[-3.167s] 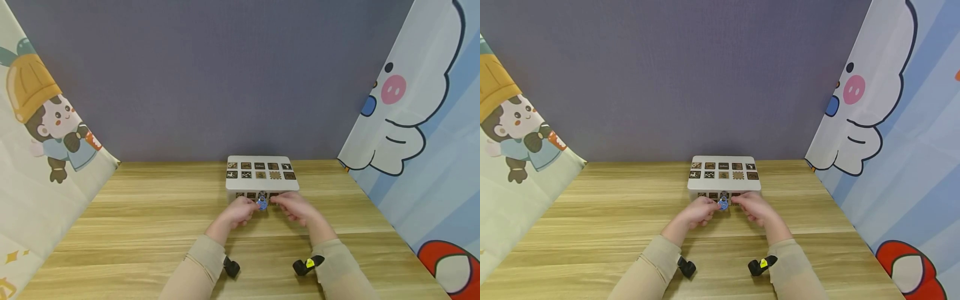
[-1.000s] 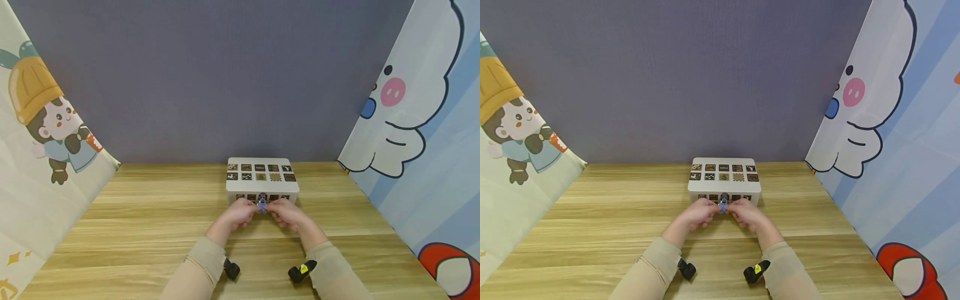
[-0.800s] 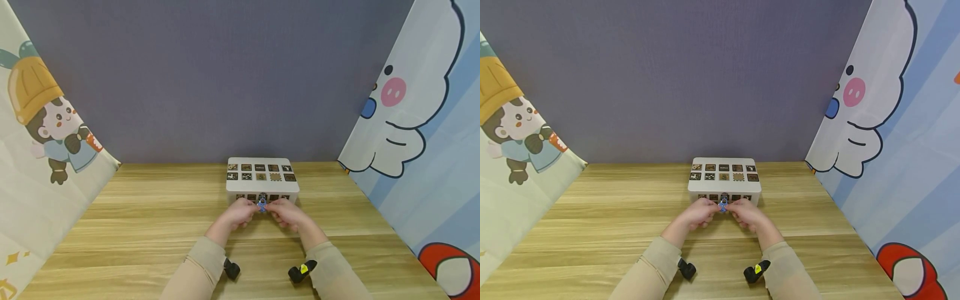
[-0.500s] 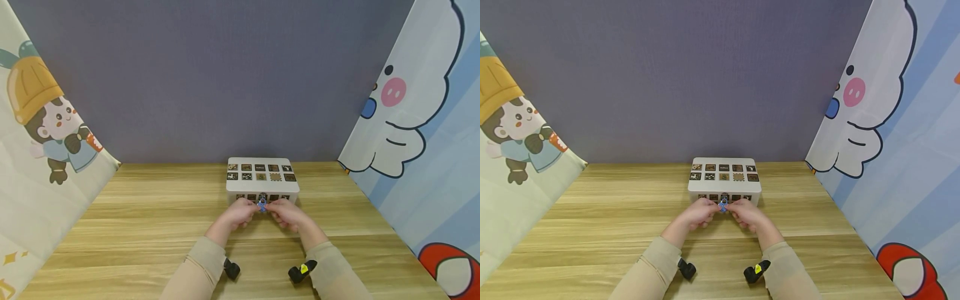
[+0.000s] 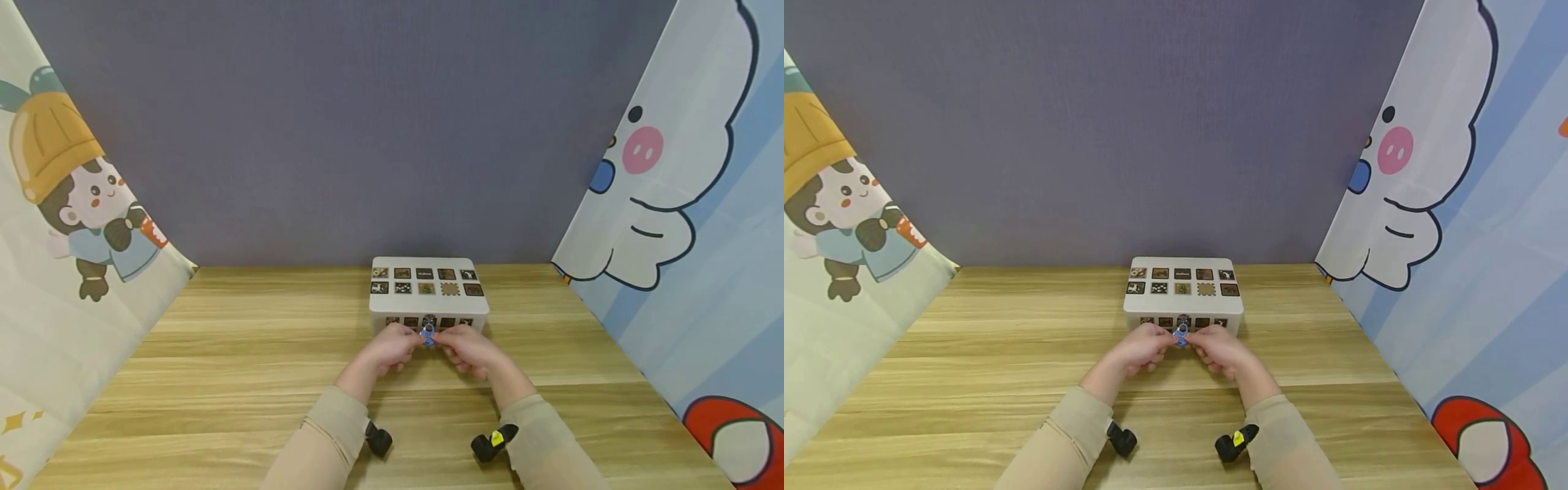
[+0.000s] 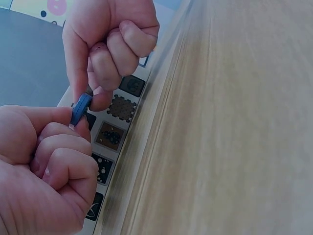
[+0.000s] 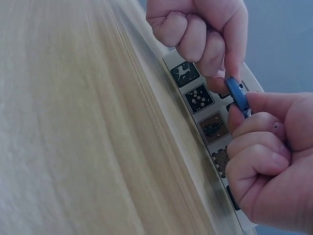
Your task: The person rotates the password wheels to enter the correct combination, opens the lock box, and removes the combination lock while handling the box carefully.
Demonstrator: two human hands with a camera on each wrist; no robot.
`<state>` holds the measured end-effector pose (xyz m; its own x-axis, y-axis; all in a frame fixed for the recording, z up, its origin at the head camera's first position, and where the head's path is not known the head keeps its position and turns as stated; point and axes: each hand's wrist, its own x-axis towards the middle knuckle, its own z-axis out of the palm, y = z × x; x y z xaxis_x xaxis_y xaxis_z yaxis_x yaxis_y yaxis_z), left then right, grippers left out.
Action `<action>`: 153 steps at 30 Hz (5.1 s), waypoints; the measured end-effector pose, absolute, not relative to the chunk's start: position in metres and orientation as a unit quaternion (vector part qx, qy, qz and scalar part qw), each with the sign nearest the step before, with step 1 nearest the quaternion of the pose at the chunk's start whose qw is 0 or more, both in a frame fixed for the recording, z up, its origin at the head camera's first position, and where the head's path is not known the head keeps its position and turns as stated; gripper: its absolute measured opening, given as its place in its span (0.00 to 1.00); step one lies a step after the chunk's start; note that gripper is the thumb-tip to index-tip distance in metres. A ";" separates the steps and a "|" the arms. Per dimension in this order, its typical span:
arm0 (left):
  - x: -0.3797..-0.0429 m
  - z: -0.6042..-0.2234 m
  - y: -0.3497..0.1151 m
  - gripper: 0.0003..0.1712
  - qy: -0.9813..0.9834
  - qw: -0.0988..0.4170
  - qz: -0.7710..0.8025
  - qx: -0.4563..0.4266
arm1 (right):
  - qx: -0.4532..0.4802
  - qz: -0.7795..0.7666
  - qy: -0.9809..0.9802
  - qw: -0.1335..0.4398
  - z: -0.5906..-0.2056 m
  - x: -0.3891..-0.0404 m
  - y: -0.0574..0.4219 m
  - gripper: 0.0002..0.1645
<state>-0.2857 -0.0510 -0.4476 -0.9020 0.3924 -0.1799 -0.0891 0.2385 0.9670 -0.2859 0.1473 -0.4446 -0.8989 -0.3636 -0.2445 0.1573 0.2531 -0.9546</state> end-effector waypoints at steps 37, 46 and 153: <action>-0.286 -0.450 -0.051 0.12 0.768 0.190 0.604 0.094 | -0.031 -0.648 0.731 0.210 -0.437 -0.295 0.177 0.35; -0.285 -0.449 -0.051 0.14 0.765 0.193 0.607 0.095 | -0.040 -0.627 0.754 0.191 -0.430 -0.291 0.175 0.34; -0.290 -0.453 -0.051 0.16 0.755 0.197 0.617 0.101 | -0.067 -0.602 0.766 0.215 -0.448 -0.288 0.145 0.21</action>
